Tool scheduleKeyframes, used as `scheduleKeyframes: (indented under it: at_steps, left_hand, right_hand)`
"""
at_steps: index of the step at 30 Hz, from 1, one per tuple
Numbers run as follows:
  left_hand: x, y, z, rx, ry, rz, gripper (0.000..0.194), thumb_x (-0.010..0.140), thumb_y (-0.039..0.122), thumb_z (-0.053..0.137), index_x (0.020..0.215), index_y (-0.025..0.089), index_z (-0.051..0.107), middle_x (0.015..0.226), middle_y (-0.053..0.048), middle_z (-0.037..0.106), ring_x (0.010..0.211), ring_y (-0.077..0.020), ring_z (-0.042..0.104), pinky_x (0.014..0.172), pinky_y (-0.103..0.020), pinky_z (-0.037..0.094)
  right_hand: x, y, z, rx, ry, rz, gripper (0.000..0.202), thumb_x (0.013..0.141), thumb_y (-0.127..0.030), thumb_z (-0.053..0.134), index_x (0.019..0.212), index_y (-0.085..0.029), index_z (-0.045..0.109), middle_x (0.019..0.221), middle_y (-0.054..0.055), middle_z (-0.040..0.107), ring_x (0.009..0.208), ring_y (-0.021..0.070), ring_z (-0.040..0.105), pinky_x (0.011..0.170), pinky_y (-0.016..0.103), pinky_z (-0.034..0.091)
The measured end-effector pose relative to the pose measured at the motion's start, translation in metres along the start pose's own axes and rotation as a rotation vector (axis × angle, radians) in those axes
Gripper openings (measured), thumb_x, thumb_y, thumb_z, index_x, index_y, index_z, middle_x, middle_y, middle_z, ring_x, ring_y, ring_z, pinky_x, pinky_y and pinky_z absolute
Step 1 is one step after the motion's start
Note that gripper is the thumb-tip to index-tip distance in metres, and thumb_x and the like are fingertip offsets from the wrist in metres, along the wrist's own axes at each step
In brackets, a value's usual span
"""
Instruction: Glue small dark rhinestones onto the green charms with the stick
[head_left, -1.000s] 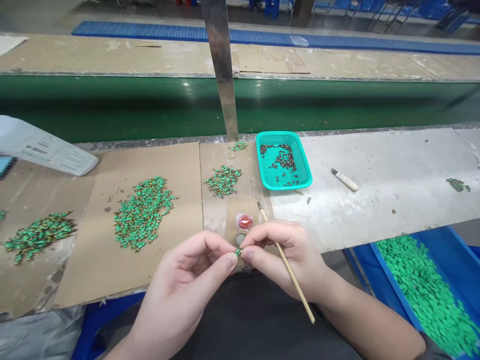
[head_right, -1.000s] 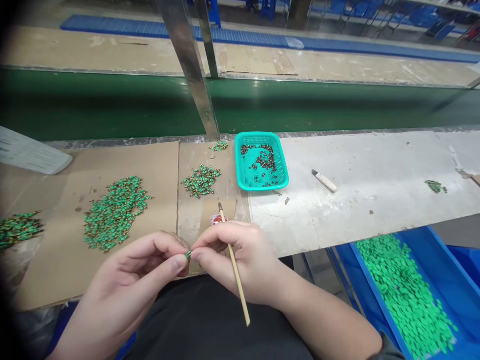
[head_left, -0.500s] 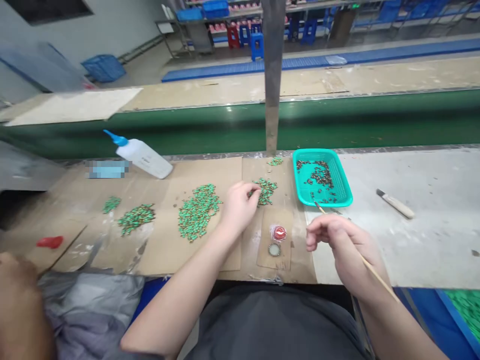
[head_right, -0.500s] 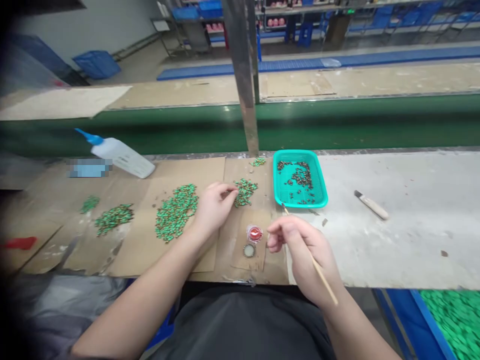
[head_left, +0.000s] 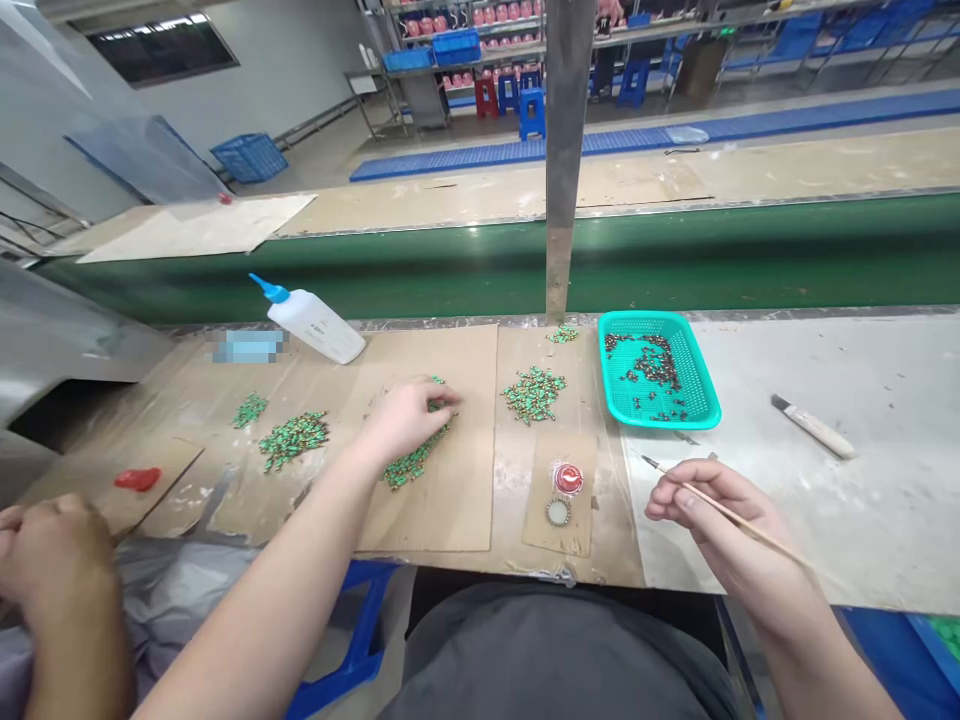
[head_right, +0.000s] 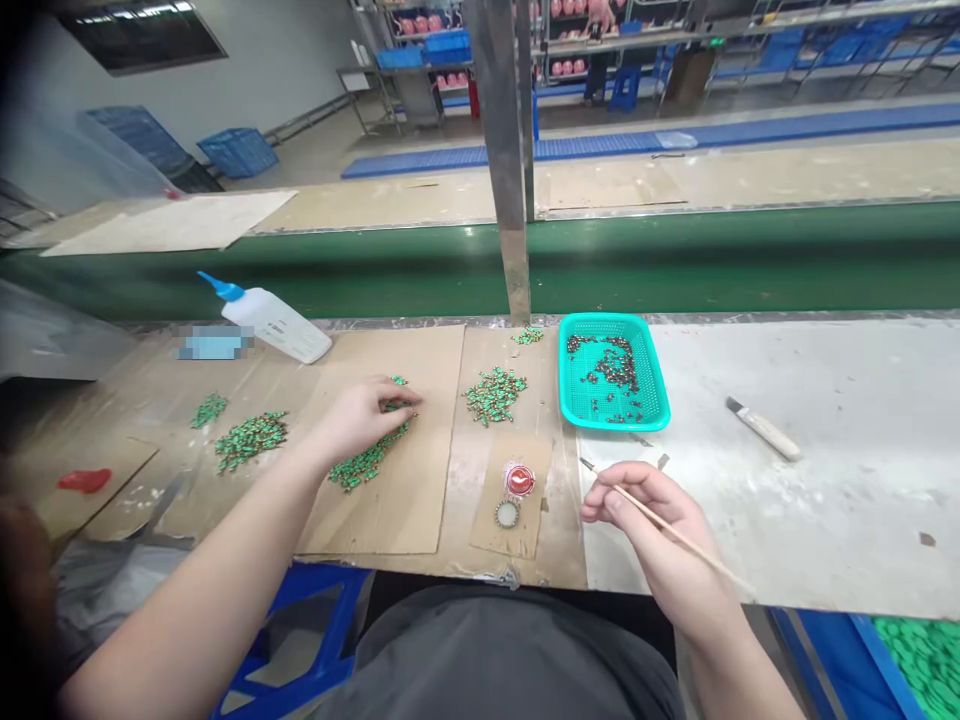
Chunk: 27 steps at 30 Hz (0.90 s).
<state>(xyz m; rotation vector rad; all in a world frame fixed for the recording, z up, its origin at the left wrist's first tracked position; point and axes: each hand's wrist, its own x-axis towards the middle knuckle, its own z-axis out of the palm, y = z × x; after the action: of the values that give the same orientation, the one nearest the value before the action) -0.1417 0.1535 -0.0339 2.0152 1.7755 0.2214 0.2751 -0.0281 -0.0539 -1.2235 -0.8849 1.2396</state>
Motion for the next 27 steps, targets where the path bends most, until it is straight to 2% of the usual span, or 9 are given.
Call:
scheduleKeyframes:
  at_steps: [4,8,10,12,15,18,21,24,27]
  left_hand:
    - [-0.008,-0.001,0.016,0.024,0.048,0.046,0.031,0.115,0.042,0.085,0.140,0.022,0.083,0.149,-0.013,0.083,0.129,-0.0333,0.082,0.111,-0.057,0.071]
    - [-0.008,-0.001,0.017,-0.072,0.099,0.069,0.027,0.114,0.045,0.086,0.126,0.021,0.084,0.135,-0.011,0.086,0.122,-0.0313,0.082,0.109,-0.056,0.070]
    - [-0.014,0.000,0.015,-0.171,0.125,0.063,0.028,0.110,0.050,0.086,0.108,0.022,0.082,0.112,-0.007,0.087,0.104,-0.0293,0.083,0.100,-0.051,0.070]
    - [-0.022,0.005,0.013,-0.305,0.149,0.043,0.030,0.100,0.056,0.086,0.099,0.027,0.079,0.090,-0.003,0.085,0.082,-0.0274,0.079,0.082,-0.043,0.068]
    - [-0.037,0.017,0.015,-0.535,0.159,-0.003,0.039,0.084,0.065,0.092,0.100,0.031,0.083,0.084,-0.004,0.088,0.073,-0.0270,0.079,0.068,-0.037,0.067]
    - [-0.050,0.033,0.023,-0.753,0.132,-0.078,0.048,0.074,0.068,0.104,0.095,0.028,0.087,0.093,-0.011,0.095,0.084,-0.0327,0.090,0.077,-0.042,0.077]
    - [-0.062,0.048,0.036,-0.927,0.101,-0.141,0.063,0.063,0.076,0.112,0.092,0.025,0.089,0.092,-0.014,0.097,0.088,-0.0376,0.095,0.086,-0.049,0.082]
    - [-0.074,0.059,0.049,-1.042,0.077,-0.166,0.072,0.056,0.084,0.113,0.088,0.024,0.090,0.086,-0.014,0.096,0.086,-0.0379,0.096,0.085,-0.049,0.083]
    - [-0.085,0.068,0.055,-1.115,0.074,-0.166,0.068,0.057,0.082,0.115,0.085,0.025,0.090,0.085,-0.012,0.096,0.089,-0.0362,0.097,0.085,-0.044,0.083]
  right_hand:
    - [0.007,0.007,0.008,0.132,-0.041,-0.014,0.035,0.099,-0.058,0.104,0.103,-0.027,0.088,0.085,0.005,0.085,0.077,0.0219,0.084,0.075,0.035,0.075]
    - [0.018,0.010,0.019,0.178,-0.070,-0.023,0.040,0.096,-0.059,0.107,0.102,-0.026,0.085,0.076,0.001,0.081,0.068,0.0185,0.075,0.067,0.032,0.068]
    - [0.022,0.012,0.023,0.169,-0.057,-0.014,0.046,0.093,-0.064,0.107,0.102,-0.026,0.083,0.073,-0.001,0.078,0.066,0.0178,0.072,0.065,0.031,0.064]
    - [0.024,0.013,0.025,0.147,-0.042,0.000,0.050,0.091,-0.068,0.107,0.102,-0.026,0.081,0.072,-0.001,0.076,0.066,0.0183,0.071,0.066,0.032,0.063]
    - [0.027,0.016,0.027,0.111,-0.024,0.021,0.054,0.089,-0.072,0.105,0.101,-0.026,0.080,0.073,-0.002,0.076,0.067,0.0191,0.072,0.069,0.035,0.065]
    - [0.031,0.020,0.030,0.072,0.006,0.031,0.053,0.088,-0.072,0.105,0.099,-0.025,0.082,0.076,-0.001,0.077,0.071,0.0194,0.073,0.075,0.037,0.067]
    - [0.037,0.026,0.035,0.037,0.031,0.037,0.053,0.084,-0.071,0.107,0.096,-0.024,0.084,0.083,0.002,0.082,0.076,0.0205,0.076,0.080,0.039,0.070]
    - [0.040,0.032,0.039,0.012,0.013,0.061,0.057,0.081,-0.075,0.108,0.091,-0.023,0.085,0.084,0.005,0.085,0.076,0.0225,0.080,0.080,0.041,0.072]
    - [0.041,0.034,0.040,-0.014,-0.013,0.073,0.059,0.081,-0.077,0.107,0.090,-0.023,0.085,0.085,0.007,0.086,0.076,0.0236,0.081,0.080,0.043,0.073]
